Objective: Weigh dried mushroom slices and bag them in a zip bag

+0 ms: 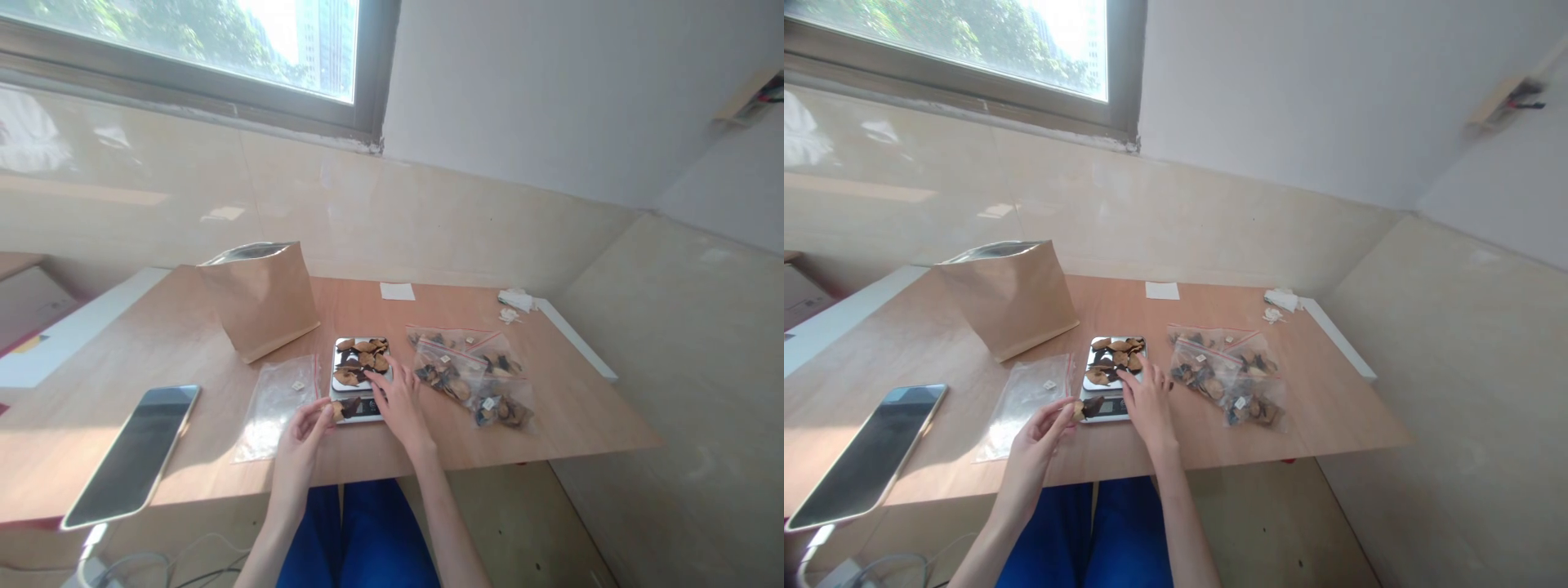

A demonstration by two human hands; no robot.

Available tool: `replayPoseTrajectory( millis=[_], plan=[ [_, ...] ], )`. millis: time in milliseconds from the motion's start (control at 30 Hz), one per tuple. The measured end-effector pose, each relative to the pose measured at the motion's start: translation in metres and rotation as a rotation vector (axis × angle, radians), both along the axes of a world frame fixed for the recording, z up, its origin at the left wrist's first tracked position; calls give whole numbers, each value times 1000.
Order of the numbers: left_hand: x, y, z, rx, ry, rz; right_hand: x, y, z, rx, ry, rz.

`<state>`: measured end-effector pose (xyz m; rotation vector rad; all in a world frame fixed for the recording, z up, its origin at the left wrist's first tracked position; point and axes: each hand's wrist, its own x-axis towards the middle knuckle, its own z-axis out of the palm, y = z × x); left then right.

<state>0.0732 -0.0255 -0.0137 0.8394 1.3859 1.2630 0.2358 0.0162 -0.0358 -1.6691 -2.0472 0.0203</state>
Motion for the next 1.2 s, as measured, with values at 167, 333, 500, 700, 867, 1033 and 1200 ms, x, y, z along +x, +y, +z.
replayPoseTrajectory(
  millis=[167, 333, 500, 700, 867, 1033, 1200],
  plan=[
    [-1, 5, -1, 8, 29, 1, 36, -19, -12, 23, 1, -107],
    [21, 29, -6, 113, 95, -142, 76, -32, -33, 35, -36, -305],
    [46, 58, -3, 217, 500, -247, 80, -42, -39, 102, 71, -278],
    [55, 77, -4, 298, 813, -198, 73, -54, -43, 122, 177, -265],
    [37, 73, 4, 405, 1004, -57, 77, -69, -47, 139, 217, -266],
    [-10, 39, -12, 245, 967, 58, 62, -82, -44, 92, 296, -292],
    [-29, 20, -40, -87, 1025, -70, 1, -81, -25, -42, 407, -90]
  ],
)
